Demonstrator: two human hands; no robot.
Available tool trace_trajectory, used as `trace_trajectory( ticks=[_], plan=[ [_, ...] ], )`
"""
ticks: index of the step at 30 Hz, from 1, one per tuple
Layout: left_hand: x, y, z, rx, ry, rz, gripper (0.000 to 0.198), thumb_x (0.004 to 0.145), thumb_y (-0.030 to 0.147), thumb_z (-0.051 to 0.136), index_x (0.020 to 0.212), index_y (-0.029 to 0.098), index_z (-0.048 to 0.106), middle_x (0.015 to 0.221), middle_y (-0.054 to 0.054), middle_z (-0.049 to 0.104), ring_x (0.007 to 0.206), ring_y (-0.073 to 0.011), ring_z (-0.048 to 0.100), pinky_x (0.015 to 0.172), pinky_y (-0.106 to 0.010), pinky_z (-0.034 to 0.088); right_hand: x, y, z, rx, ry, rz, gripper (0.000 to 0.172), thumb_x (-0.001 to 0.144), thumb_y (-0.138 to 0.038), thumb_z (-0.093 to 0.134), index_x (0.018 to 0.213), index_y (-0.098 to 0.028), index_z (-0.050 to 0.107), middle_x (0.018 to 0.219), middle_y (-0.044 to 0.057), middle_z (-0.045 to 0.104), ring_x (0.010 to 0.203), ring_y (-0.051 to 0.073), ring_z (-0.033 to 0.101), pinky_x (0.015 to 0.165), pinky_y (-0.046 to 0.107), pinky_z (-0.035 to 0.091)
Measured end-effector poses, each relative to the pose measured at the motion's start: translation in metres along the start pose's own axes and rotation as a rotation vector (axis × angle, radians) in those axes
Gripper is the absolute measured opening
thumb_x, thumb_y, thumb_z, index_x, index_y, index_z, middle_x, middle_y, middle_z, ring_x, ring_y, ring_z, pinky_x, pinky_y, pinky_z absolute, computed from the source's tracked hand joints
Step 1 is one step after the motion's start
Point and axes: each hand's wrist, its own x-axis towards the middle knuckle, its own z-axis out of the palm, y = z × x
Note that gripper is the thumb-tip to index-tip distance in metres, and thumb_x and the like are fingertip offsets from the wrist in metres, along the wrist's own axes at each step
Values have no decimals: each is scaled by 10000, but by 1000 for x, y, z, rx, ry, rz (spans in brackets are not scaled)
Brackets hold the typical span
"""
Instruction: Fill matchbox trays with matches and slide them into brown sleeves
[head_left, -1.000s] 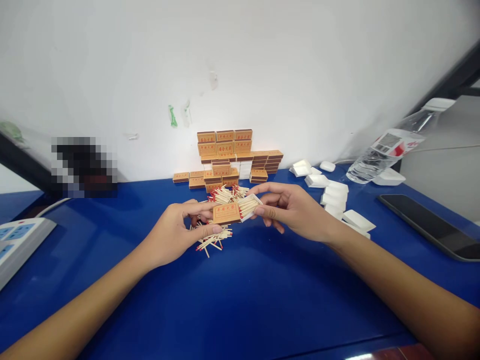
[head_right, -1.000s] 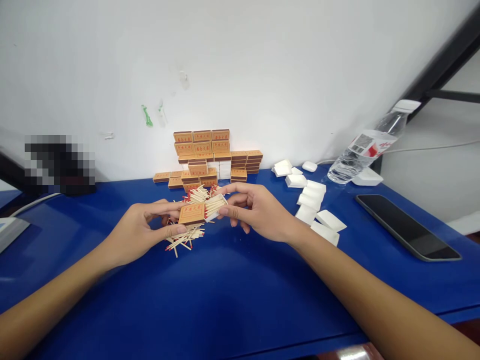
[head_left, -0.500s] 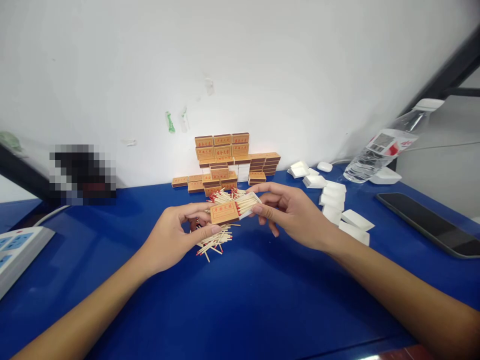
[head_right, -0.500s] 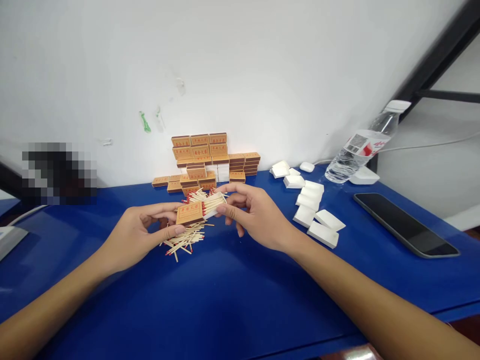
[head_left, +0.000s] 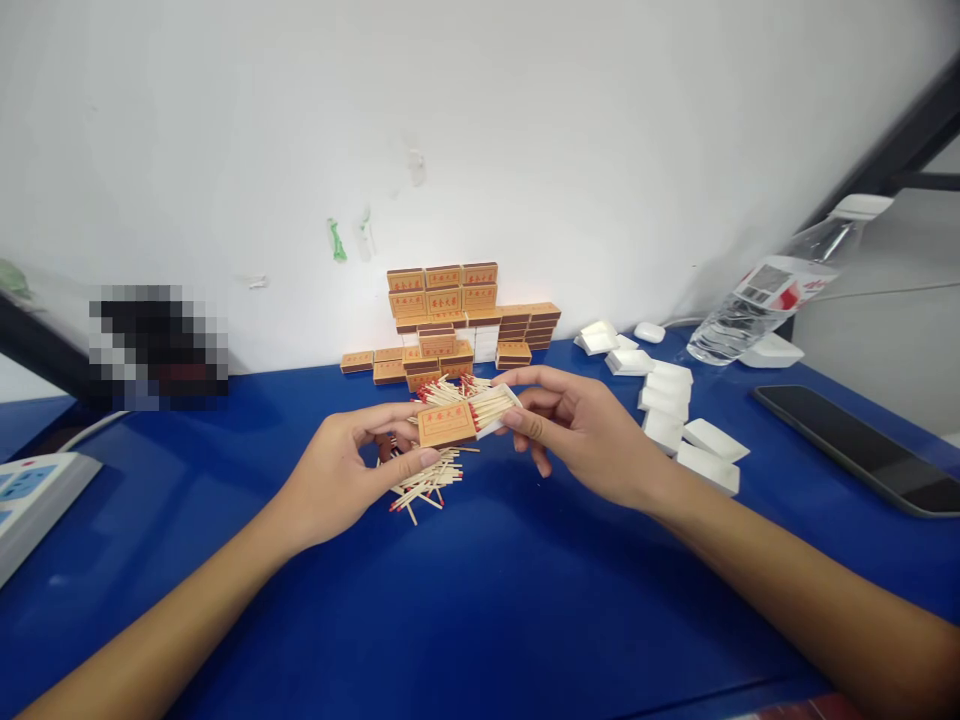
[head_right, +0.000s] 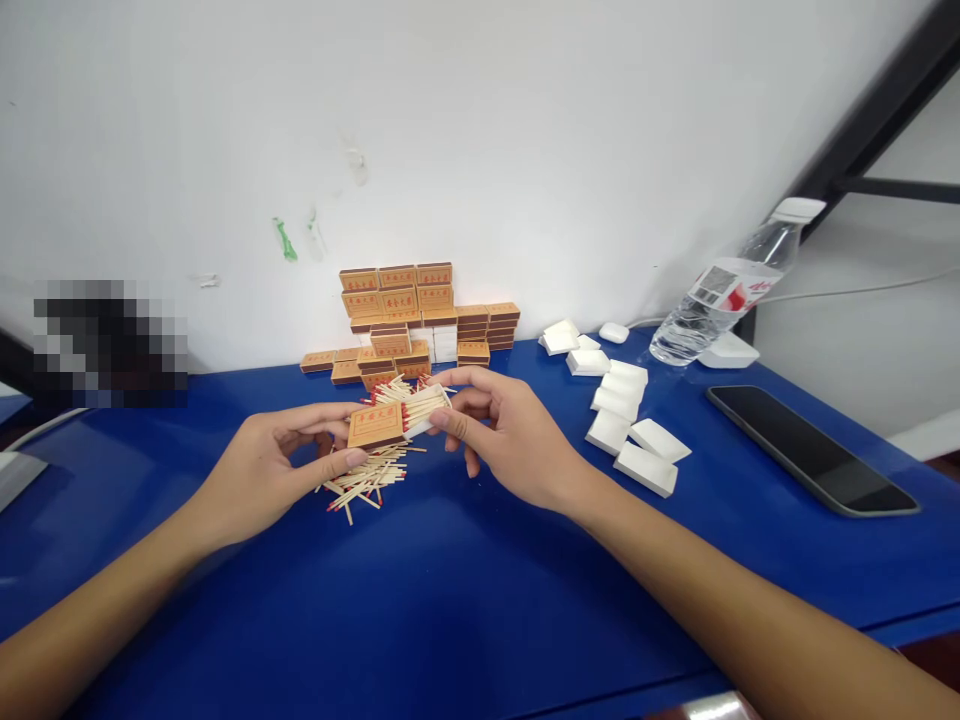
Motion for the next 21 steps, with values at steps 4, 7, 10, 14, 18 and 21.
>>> trace_trajectory(
  ticks=[4, 7, 10, 14, 18, 21],
  plan=[
    [-1, 2, 0, -3, 12, -9, 469, 884, 460, 784, 1294, 241, 722, 912, -15, 794, 737, -151, 678, 674, -269, 555, -1, 0, 3, 18, 15, 2, 436, 925, -491, 744, 1224, -203, 610, 730, -32, 671, 477, 95, 555, 440, 267, 480],
    [-3, 7, 2, 22, 6, -12, 404, 888, 464, 776, 1215, 229, 757, 839, -4, 775, 707, -149, 662, 655, -266, 553, -1, -1, 5, 39, 46, 7, 453, 895, -492, 775, 1202, -206, 605, 743, -25, 676, 501, 102, 560, 440, 265, 494],
    [-5, 8, 5, 22, 13, -22, 442, 909, 472, 751, 1282, 235, 733, 871, -13, 777, 726, -160, 673, 654, -273, 562, -1, -1, 5, 38, 36, 12, 462, 892, -497, 777, 1215, -211, 611, 770, -9, 691, 533, 114, 571, 453, 273, 509],
    [-7, 7, 8, -37, 30, -43, 566, 945, 472, 709, 1455, 245, 614, 1132, -61, 786, 881, -206, 725, 752, -321, 606, -1, -1, 4, 47, 15, 19, 458, 919, -482, 750, 1266, -217, 609, 802, 9, 698, 602, 134, 590, 469, 269, 522],
    [-10, 10, 15, -39, 25, -29, 534, 947, 447, 710, 1439, 257, 630, 1096, -46, 786, 902, -204, 719, 793, -333, 611, -2, 1, 6, 14, -15, 8, 460, 921, -470, 752, 1292, -234, 617, 778, 0, 689, 597, 133, 578, 464, 260, 504],
    [-12, 13, 20, -56, 60, -39, 495, 947, 437, 711, 1407, 263, 658, 983, -29, 777, 795, -173, 686, 703, -301, 591, -4, 2, 11, 23, -22, 30, 508, 941, -491, 722, 1358, -231, 595, 752, -2, 673, 581, 134, 570, 457, 258, 501]
  ],
)
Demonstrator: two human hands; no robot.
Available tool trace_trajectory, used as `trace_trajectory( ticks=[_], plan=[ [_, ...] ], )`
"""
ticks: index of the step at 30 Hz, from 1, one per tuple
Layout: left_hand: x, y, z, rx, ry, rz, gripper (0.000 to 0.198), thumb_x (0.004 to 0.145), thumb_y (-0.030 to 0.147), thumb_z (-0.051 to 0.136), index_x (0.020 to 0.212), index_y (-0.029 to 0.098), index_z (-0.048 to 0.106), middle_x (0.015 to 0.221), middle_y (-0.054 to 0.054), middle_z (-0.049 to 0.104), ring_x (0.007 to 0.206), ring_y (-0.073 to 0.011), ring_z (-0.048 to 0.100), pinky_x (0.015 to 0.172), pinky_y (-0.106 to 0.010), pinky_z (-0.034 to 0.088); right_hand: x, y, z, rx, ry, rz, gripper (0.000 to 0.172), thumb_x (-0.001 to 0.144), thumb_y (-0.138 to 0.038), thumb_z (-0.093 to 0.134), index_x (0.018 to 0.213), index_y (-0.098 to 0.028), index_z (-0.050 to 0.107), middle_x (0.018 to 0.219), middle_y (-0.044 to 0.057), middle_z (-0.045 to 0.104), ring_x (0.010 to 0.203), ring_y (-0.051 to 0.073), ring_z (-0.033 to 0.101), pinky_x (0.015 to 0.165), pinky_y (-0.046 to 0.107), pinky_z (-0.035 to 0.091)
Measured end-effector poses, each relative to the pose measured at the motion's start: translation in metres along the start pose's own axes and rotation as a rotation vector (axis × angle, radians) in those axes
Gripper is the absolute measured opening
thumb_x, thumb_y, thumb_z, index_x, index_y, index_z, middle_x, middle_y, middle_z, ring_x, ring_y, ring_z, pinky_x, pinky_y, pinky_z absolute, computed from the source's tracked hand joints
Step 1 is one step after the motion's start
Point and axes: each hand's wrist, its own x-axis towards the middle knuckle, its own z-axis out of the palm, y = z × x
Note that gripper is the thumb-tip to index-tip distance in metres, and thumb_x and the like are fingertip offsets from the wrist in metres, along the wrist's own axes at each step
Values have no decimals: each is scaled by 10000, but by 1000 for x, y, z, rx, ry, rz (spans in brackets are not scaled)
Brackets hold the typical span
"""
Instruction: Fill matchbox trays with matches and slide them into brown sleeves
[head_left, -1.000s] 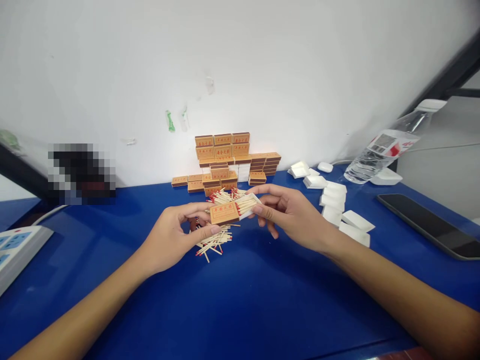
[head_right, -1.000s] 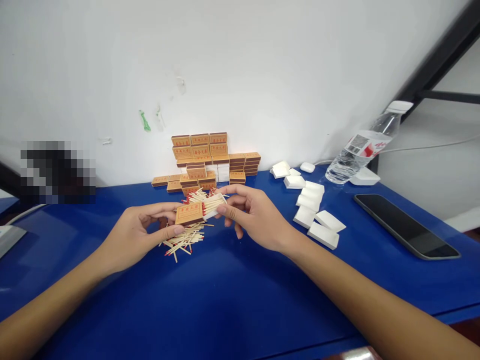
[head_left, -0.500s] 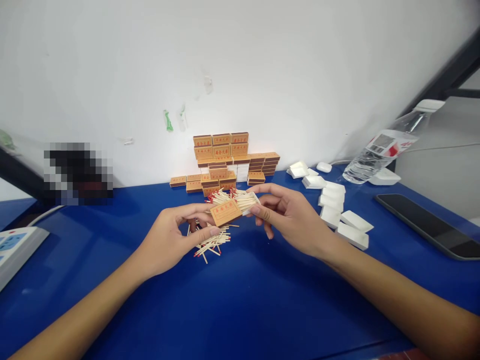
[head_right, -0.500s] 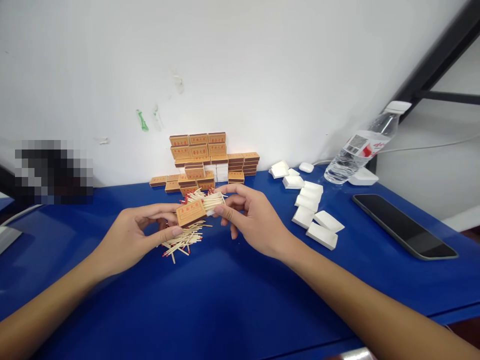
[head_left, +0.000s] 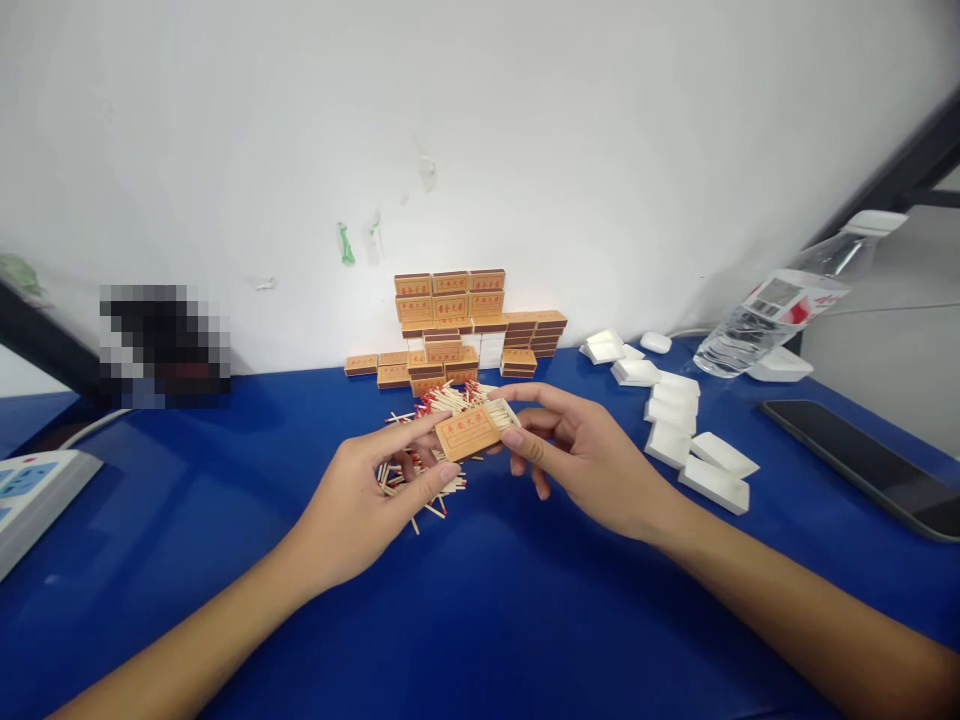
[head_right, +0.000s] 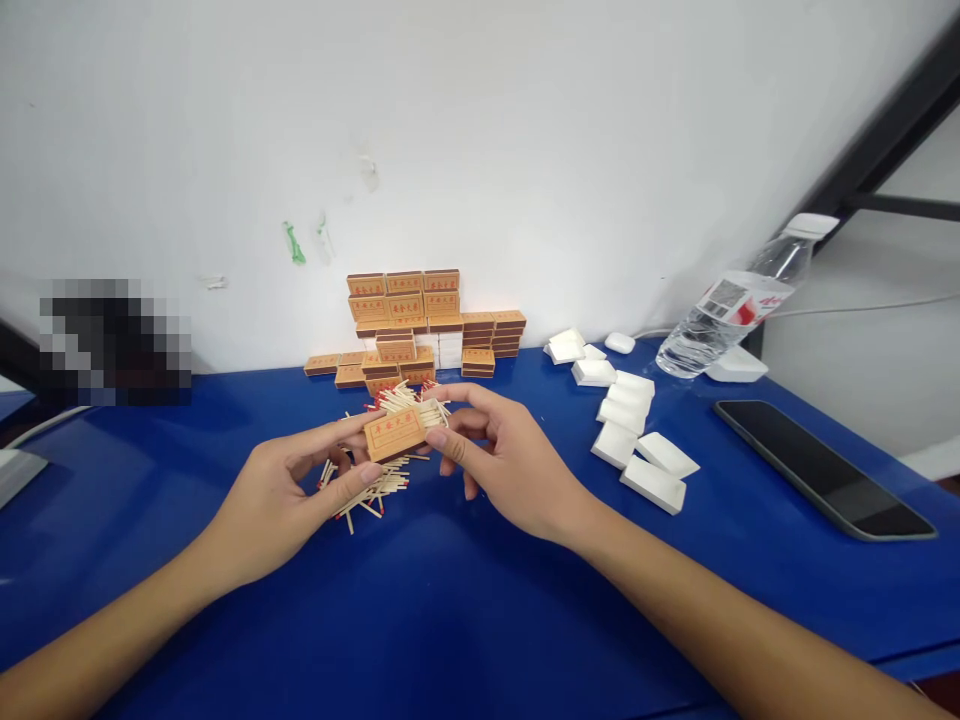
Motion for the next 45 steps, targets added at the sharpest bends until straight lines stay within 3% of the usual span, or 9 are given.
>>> trace_trajectory(
  ticks=[2, 5, 10, 15, 21, 25, 29, 35, 45],
  plan=[
    [0, -1, 1, -24, 48, -7, 491, 942, 443, 717, 1398, 271, 664, 1005, -30, 772, 809, -174, 684, 714, -307, 590, -1, 0, 5, 25, 44, 2, 630, 950, -507, 705, 1480, -233, 505, 828, 27, 691, 637, 157, 609, 468, 268, 528],
    [0, -3, 0, -26, 131, -8, 491, 939, 449, 719, 1393, 269, 668, 1039, -36, 767, 857, -187, 691, 770, -333, 598, -7, 0, 14, 76, 176, -47, 795, 961, -544, 672, 1622, -290, 314, 1158, 118, 697, 816, 207, 674, 555, 319, 605],
    [-2, -1, 3, 6, 102, 17, 477, 969, 437, 679, 1415, 270, 650, 1102, -48, 770, 915, -200, 704, 812, -352, 600, -18, -2, 29, 84, -135, 30, 709, 1023, -572, 549, 1649, -335, 316, 1215, 123, 687, 912, 227, 689, 729, 392, 649],
    [6, -7, -8, 71, 116, 23, 510, 974, 474, 663, 1432, 251, 633, 1092, -57, 776, 913, -200, 709, 832, -344, 597, -13, 1, 23, 168, -40, 11, 703, 1021, -529, 576, 1640, -338, 304, 1472, 148, 549, 955, 216, 695, 622, 331, 646],
    [38, -47, -82, 351, 234, 32, 513, 955, 605, 618, 1253, 202, 728, 1047, -38, 763, 882, -208, 693, 825, -312, 569, -7, 0, 9, -59, 13, 29, 487, 1007, -480, 614, 1431, -251, 545, 1267, 118, 646, 858, 184, 695, 586, 308, 627],
    [46, -78, -114, 590, 129, -27, 603, 991, 647, 479, 1278, 168, 707, 1018, -52, 764, 857, -214, 690, 787, -305, 553, -7, -2, 7, -142, 20, 24, 343, 1009, -448, 597, 1278, -235, 619, 1199, 101, 657, 842, 179, 691, 577, 303, 616],
    [45, -95, -106, 708, 136, -35, 608, 983, 625, 487, 1341, 179, 694, 1042, -91, 771, 884, -256, 684, 811, -358, 536, -7, -2, 5, -240, 35, 7, 266, 997, -412, 614, 1179, -224, 662, 1070, 80, 700, 802, 179, 676, 602, 317, 587],
    [45, -97, -89, 896, 166, -33, 643, 1003, 572, 470, 1440, 125, 619, 1000, -136, 756, 957, -330, 661, 854, -434, 511, -5, -2, 2, -395, 88, -54, 191, 983, -355, 626, 1085, -221, 715, 940, 53, 726, 771, 172, 663, 646, 321, 539],
    [44, -100, -100, 943, 83, 31, 522, 1009, 509, 440, 1290, 162, 709, 1196, -122, 755, 1082, -318, 675, 976, -445, 521, -3, 3, -3, -479, 69, -105, 138, 981, -297, 622, 1049, -241, 730, 990, 27, 729, 748, 139, 641, 634, 282, 520]
  ],
)
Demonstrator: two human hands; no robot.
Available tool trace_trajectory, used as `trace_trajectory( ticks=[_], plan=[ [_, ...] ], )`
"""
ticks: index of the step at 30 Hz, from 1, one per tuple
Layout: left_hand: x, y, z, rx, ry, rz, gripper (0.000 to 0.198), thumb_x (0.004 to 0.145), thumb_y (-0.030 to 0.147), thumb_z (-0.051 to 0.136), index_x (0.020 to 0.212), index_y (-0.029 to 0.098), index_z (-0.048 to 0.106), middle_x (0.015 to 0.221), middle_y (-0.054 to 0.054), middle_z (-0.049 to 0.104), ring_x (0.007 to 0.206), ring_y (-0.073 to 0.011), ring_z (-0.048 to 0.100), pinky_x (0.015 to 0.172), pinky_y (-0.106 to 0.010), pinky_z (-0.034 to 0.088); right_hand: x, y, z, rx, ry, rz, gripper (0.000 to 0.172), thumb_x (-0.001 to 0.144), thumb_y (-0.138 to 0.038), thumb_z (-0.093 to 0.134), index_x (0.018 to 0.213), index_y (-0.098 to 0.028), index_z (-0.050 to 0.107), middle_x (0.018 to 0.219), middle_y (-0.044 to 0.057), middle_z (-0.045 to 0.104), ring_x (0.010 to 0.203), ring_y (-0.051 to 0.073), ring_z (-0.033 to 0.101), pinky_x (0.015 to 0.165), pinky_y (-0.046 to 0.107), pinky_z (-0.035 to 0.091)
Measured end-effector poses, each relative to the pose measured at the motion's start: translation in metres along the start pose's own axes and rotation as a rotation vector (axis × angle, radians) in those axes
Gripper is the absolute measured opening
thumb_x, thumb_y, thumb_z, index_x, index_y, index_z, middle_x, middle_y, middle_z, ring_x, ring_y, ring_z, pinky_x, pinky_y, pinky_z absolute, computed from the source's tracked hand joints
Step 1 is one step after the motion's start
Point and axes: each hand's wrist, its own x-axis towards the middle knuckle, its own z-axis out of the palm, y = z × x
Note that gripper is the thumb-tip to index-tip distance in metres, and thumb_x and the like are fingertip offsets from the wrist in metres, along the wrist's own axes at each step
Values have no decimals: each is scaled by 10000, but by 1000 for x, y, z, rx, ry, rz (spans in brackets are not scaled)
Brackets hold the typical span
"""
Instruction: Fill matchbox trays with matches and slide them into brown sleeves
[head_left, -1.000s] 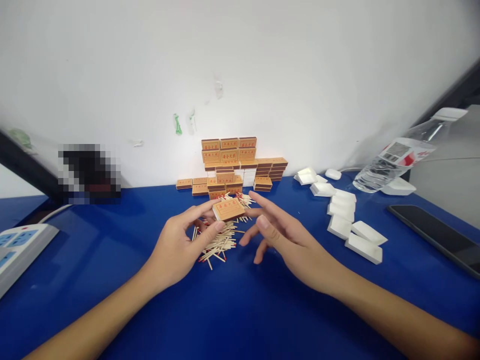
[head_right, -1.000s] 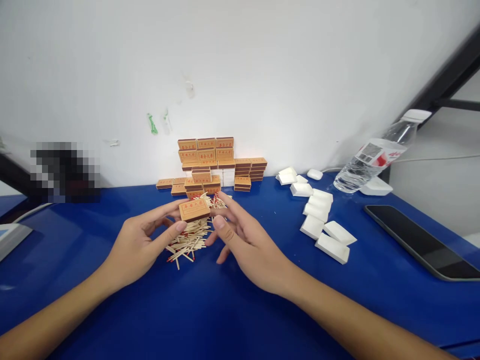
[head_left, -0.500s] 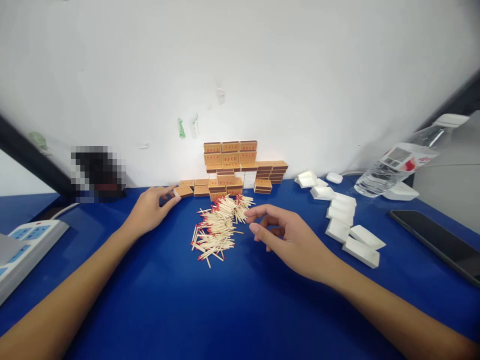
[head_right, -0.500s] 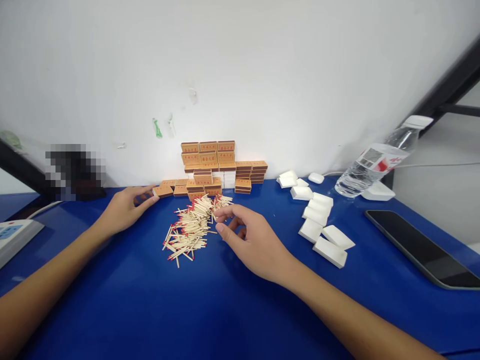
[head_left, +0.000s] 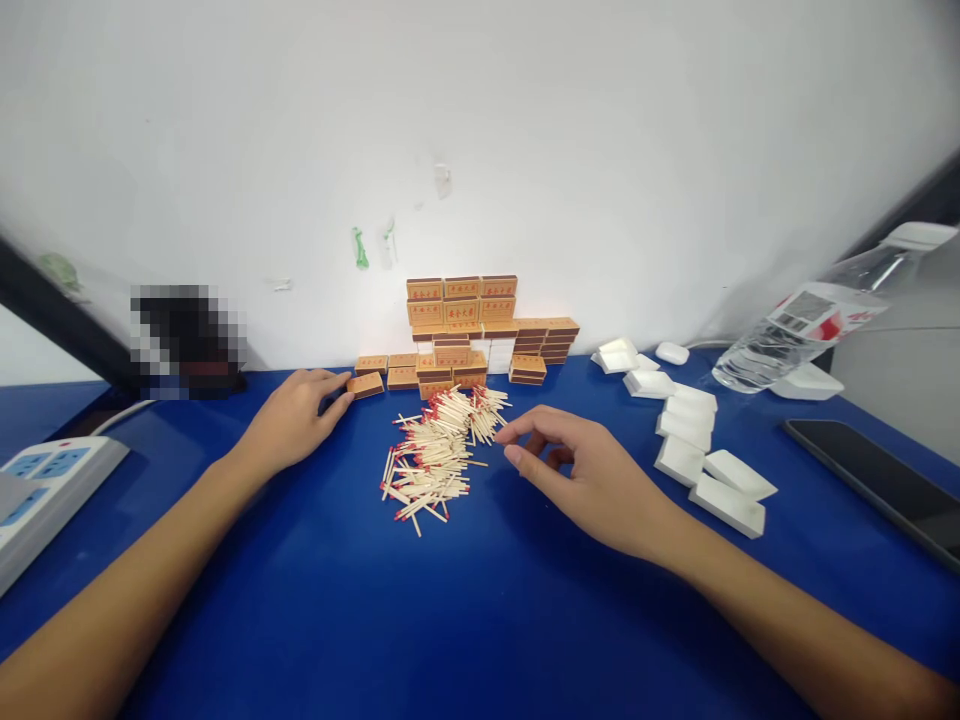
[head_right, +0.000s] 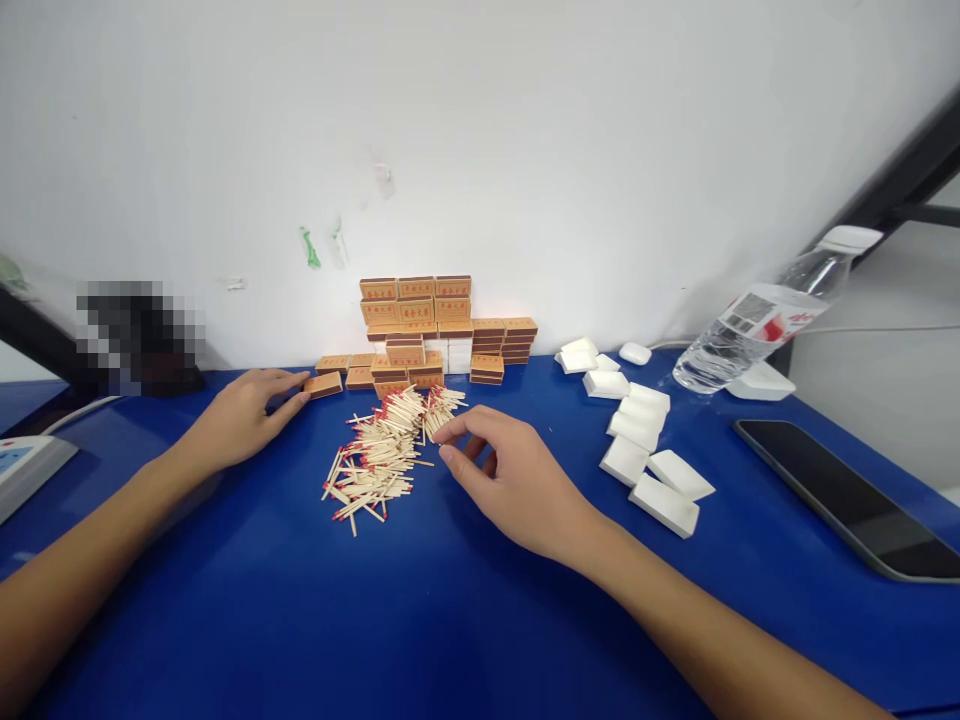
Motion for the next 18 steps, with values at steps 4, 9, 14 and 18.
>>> trace_trajectory(
  ticks=[4, 9, 14, 18],
  plan=[
    [4, 7, 4, 4, 79, -63, 479, 970, 473, 541, 1310, 167, 687, 1038, -103, 776, 991, -324, 690, 897, -455, 540, 1, 3, 2, -24, 0, -34, 132, 978, -276, 617, 1036, -240, 731, 1011, 26, 730, 768, 138, 651, 640, 275, 524],
    [9, 14, 11, -9, 143, -115, 375, 956, 396, 579, 1258, 204, 691, 982, -63, 790, 964, -290, 715, 858, -412, 548, 5, 7, 0, -97, 47, -77, 143, 976, -266, 603, 1001, -227, 739, 962, 32, 741, 736, 143, 648, 635, 283, 514],
    [9, 13, 9, 4, 160, -93, 348, 948, 410, 593, 1200, 200, 709, 965, -67, 793, 910, -287, 726, 815, -404, 551, 22, 26, -16, -209, 166, -1, 154, 939, -286, 622, 936, -211, 757, 880, 45, 763, 706, 166, 642, 657, 304, 512],
    [4, 18, -4, 48, 211, -43, 344, 993, 412, 520, 1107, 164, 730, 1043, -130, 777, 984, -338, 694, 894, -474, 522, 41, 45, -36, -200, 246, 199, 240, 949, -322, 577, 973, -145, 737, 848, 91, 781, 572, 145, 617, 526, 275, 486]
  ],
)
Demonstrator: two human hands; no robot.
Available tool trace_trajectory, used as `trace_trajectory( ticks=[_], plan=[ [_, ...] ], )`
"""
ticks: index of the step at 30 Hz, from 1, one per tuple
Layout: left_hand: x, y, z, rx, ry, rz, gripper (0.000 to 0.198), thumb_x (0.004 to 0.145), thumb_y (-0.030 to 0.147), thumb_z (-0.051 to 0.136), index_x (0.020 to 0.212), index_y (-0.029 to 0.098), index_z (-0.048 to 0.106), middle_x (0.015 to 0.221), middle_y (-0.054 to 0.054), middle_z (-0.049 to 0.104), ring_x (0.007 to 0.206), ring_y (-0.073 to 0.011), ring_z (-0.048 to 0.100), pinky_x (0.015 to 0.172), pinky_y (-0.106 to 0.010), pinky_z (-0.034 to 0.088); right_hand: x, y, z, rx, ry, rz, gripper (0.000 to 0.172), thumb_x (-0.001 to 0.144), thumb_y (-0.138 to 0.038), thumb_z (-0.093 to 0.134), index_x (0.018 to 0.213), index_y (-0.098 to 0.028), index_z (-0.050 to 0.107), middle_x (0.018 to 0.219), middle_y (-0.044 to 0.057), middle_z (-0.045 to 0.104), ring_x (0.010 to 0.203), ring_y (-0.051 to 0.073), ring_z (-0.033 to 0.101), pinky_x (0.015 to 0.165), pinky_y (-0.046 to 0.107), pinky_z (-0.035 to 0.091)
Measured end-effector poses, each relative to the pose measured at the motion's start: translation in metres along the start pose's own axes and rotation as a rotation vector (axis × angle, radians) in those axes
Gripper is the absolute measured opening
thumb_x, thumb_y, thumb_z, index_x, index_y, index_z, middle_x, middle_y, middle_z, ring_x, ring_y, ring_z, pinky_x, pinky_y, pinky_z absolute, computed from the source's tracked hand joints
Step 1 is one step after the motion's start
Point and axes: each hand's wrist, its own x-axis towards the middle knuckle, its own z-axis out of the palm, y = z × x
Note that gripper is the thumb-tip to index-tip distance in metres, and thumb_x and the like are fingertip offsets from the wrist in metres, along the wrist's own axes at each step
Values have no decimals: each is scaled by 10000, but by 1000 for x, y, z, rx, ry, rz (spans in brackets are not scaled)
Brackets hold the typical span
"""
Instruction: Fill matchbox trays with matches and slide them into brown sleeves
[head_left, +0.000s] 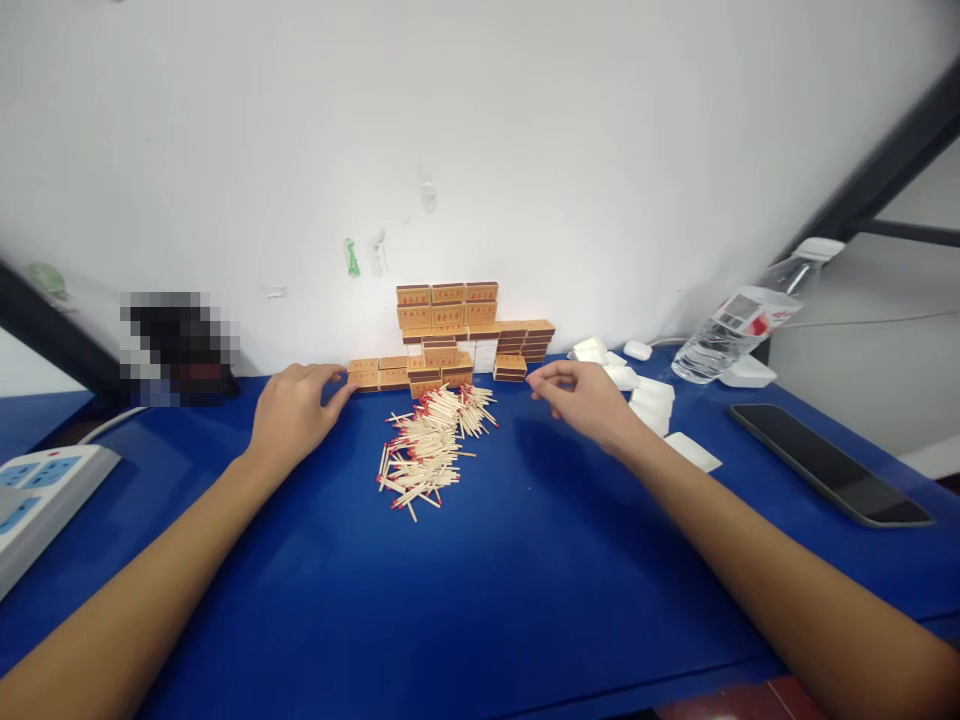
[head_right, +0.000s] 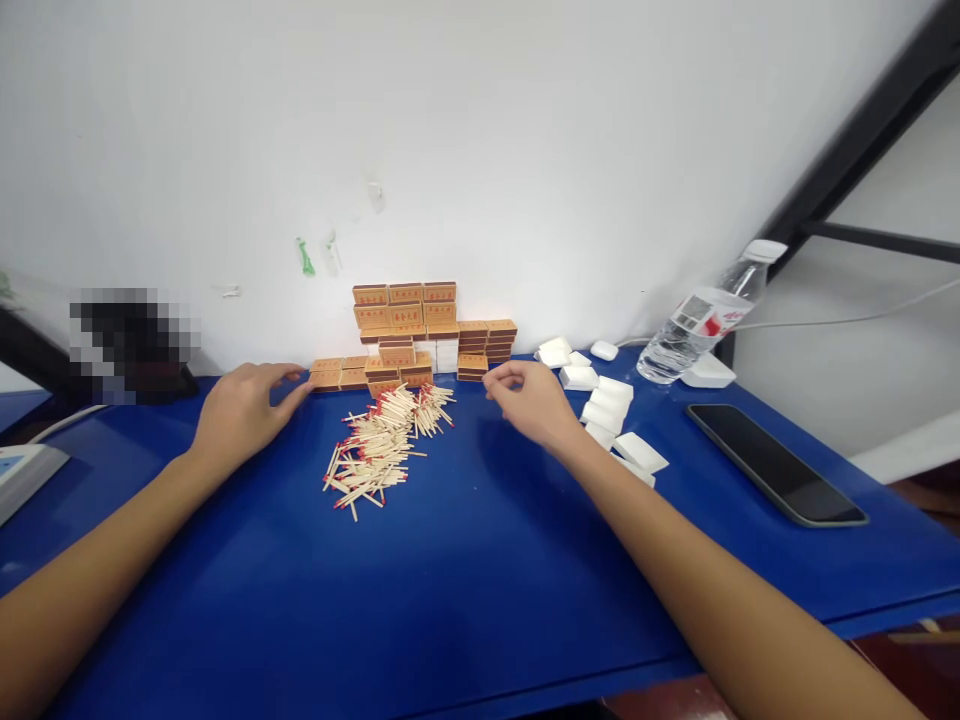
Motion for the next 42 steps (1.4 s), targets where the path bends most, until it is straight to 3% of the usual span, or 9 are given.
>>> trace_trajectory(
  ticks=[3, 6, 11, 16, 22, 27, 32, 37, 42],
  plan=[
    [-5, 14, -13, -13, 8, 88, 333, 1029, 405, 493, 986, 185, 739, 1022, -114, 770, 988, -309, 683, 907, -446, 517, 10, 5, -4, -41, -7, 34, 283, 945, -342, 566, 959, -124, 746, 830, 99, 787, 529, 130, 607, 505, 264, 485],
    [-13, 36, -21, -114, 58, 285, 287, 1048, 381, 526, 962, 205, 737, 993, -80, 775, 921, -257, 685, 873, -417, 523, 12, 6, -10, -136, 11, 8, 239, 884, -349, 634, 886, -159, 780, 806, 69, 786, 663, 174, 672, 616, 285, 519],
    [-26, 69, -25, -199, 20, 554, 266, 1072, 221, 469, 1071, 211, 734, 1054, -61, 778, 941, -216, 686, 825, -387, 523, 18, 19, -46, -387, 257, 105, 301, 896, -363, 581, 972, -163, 793, 942, 128, 793, 863, 278, 702, 741, 367, 489],
    [-30, 77, -29, -162, 26, 621, 240, 1076, 280, 508, 1008, 196, 722, 942, -62, 753, 883, -205, 665, 748, -359, 492, 24, 48, -81, -592, 257, 248, 323, 872, -438, 625, 957, -176, 792, 978, 161, 786, 910, 351, 710, 701, 399, 464],
    [-31, 77, -33, -99, 31, 664, 234, 1071, 258, 505, 1031, 175, 720, 953, -69, 743, 868, -207, 643, 735, -362, 484, 30, 67, -74, -746, 131, 292, 529, 778, -610, 709, 938, -112, 790, 1054, 252, 763, 1053, 449, 683, 771, 454, 477],
    [-30, 78, -33, -101, 29, 650, 247, 1068, 282, 509, 1010, 180, 727, 918, -68, 741, 857, -210, 649, 726, -368, 488, 30, 70, -72, -774, 122, 324, 562, 806, -571, 682, 1103, -100, 756, 999, 235, 778, 1002, 425, 709, 717, 435, 488],
    [-30, 83, -36, -117, 32, 643, 251, 1064, 283, 507, 985, 182, 722, 940, -64, 750, 852, -204, 644, 727, -366, 490, 9, 33, -62, -651, 157, 199, 718, 790, -645, 688, 1294, -136, 646, 1070, 175, 770, 929, 354, 720, 673, 390, 482],
    [-39, 98, -42, -143, 6, 666, 335, 1030, 437, 568, 856, 175, 680, 841, -52, 710, 780, -204, 629, 687, -366, 483, -49, -33, -8, -431, -179, -211, 505, 832, -622, 697, 1145, -226, 676, 958, 78, 763, 792, 267, 706, 674, 359, 473],
    [-50, 114, -41, -235, -58, 684, 410, 940, 566, 657, 921, 158, 687, 859, -67, 695, 847, -251, 664, 715, -397, 529, -78, -58, 21, -358, -387, -198, 591, 718, -657, 839, 1086, -224, 677, 924, 75, 771, 759, 272, 698, 613, 334, 422]
  ],
)
